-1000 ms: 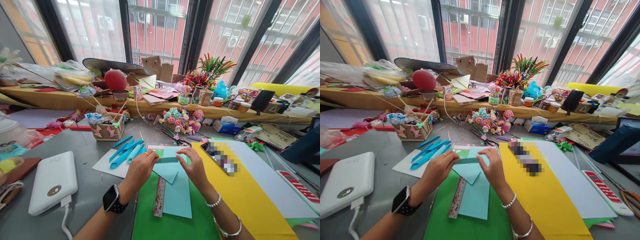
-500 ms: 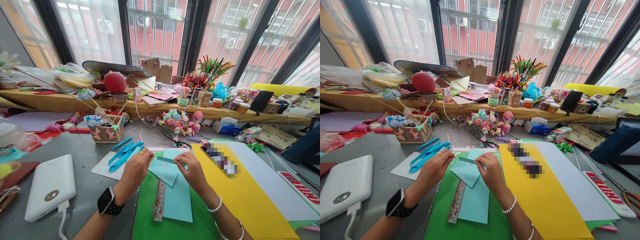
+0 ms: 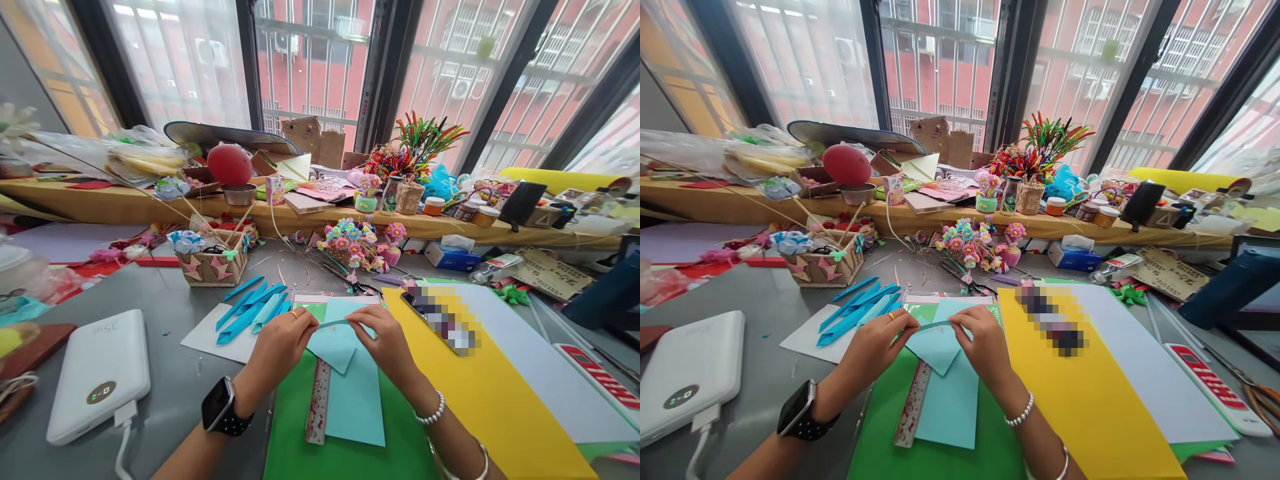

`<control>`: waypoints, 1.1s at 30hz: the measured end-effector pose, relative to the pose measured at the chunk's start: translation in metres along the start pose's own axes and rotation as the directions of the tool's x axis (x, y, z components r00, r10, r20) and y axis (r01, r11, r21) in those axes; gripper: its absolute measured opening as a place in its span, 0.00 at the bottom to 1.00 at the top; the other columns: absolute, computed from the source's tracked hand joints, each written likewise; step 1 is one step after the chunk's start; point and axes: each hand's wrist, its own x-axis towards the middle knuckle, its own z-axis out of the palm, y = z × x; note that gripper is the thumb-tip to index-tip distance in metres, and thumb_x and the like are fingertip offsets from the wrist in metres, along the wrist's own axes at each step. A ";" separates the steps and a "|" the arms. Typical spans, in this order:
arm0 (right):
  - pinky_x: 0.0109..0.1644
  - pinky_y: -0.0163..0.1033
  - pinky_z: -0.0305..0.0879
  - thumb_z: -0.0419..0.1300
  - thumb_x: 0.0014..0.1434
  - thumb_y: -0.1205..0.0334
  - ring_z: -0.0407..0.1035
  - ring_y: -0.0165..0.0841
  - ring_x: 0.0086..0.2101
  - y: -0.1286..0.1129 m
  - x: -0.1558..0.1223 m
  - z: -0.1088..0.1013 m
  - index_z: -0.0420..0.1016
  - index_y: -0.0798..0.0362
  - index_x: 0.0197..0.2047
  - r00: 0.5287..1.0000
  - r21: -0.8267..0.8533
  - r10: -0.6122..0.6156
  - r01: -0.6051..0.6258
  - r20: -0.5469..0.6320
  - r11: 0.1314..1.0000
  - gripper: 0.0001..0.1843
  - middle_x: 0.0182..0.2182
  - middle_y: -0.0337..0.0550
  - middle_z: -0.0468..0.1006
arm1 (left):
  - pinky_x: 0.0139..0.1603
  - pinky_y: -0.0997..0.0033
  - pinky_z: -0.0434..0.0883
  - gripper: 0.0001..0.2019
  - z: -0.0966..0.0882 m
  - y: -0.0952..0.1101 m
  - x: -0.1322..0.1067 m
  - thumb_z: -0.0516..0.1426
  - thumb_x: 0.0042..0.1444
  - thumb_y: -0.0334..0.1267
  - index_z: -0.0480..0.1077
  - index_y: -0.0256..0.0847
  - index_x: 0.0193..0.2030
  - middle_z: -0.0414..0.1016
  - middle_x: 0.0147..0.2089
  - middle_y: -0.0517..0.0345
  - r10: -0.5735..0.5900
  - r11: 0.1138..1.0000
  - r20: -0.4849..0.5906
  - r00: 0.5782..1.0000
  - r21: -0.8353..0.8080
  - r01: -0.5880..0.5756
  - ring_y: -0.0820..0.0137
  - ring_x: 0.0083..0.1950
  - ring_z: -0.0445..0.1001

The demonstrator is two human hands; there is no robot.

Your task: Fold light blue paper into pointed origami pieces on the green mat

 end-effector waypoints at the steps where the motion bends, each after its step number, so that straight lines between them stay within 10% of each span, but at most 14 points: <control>1: 0.38 0.42 0.63 0.55 0.53 0.68 0.67 0.36 0.34 0.002 0.000 -0.001 0.74 0.51 0.33 1.000 -0.013 0.020 -0.020 -0.021 1.000 0.08 0.29 0.43 0.75 | 0.29 0.73 0.64 0.07 0.000 -0.001 0.000 0.47 0.55 0.33 0.65 0.40 0.30 0.70 0.29 0.58 -0.002 1.000 -0.006 1.000 0.008 0.002 0.70 0.31 0.69; 6: 0.39 0.43 0.64 0.52 0.55 0.65 0.67 0.36 0.34 0.003 0.001 -0.003 0.73 0.51 0.35 0.989 -0.022 0.066 -0.069 -0.133 0.997 0.09 0.31 0.45 0.74 | 0.26 0.73 0.63 0.08 0.001 0.000 0.000 0.47 0.55 0.32 0.65 0.40 0.29 0.70 0.28 0.58 0.013 1.000 -0.058 0.998 0.025 -0.012 0.70 0.28 0.69; 13: 0.36 0.40 0.63 0.55 0.54 0.66 0.66 0.35 0.33 -0.006 -0.001 0.004 0.73 0.50 0.33 0.990 0.015 -0.111 0.110 0.089 0.994 0.06 0.28 0.42 0.75 | 0.29 0.73 0.63 0.07 0.002 0.008 0.000 0.47 0.55 0.33 0.66 0.41 0.31 0.70 0.29 0.59 0.058 0.997 -0.005 0.998 -0.046 -0.058 0.71 0.30 0.69; 33: 0.37 0.41 0.62 0.55 0.54 0.68 0.66 0.36 0.33 0.002 -0.001 0.000 0.73 0.52 0.31 0.998 -0.027 0.025 -0.024 0.052 0.999 0.06 0.29 0.43 0.75 | 0.32 0.71 0.66 0.08 -0.002 -0.008 0.001 0.49 0.54 0.33 0.68 0.40 0.33 0.72 0.32 0.58 -0.020 1.000 -0.032 0.999 0.011 0.021 0.69 0.33 0.70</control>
